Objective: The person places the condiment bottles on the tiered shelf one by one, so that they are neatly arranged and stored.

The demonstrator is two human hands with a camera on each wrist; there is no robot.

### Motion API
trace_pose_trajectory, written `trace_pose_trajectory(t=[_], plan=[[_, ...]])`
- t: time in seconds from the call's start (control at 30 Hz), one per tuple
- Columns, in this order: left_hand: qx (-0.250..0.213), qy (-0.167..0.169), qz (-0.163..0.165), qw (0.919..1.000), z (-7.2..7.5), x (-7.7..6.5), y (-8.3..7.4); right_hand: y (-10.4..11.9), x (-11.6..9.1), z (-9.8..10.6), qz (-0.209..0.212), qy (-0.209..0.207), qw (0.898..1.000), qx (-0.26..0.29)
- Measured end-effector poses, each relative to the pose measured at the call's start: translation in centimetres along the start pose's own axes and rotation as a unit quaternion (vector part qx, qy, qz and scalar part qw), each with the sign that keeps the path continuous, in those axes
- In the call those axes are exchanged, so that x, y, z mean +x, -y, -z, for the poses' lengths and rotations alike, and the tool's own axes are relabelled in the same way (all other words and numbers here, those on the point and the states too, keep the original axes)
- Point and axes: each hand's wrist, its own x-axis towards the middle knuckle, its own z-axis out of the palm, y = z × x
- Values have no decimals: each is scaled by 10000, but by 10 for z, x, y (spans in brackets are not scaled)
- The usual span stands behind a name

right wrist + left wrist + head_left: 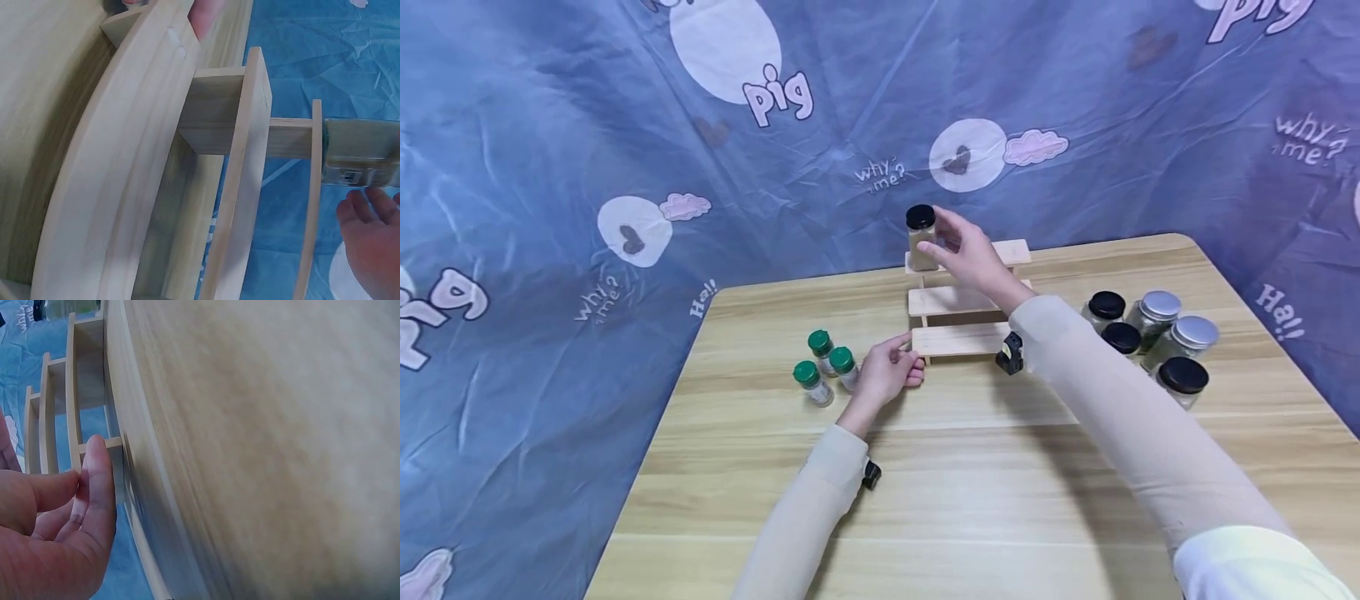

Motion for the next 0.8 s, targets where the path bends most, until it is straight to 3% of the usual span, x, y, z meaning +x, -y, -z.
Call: trace_pose_trajectory(t=[0.2,0.43,0.63,0.8], plan=[[61,3,-35,10000,1,1,2,1,-25,15,-31,-26,10000,35],[87,60,-41,9999,2,1,6,3,-85,48,-75,52,9998,-170],[54,77,-104,9999,4,3,5,3,-141,78,-205,-405,9978,-486],[113,102,-106,9998,5,6,3,-5,-183,102,150,-895,9946,-498]])
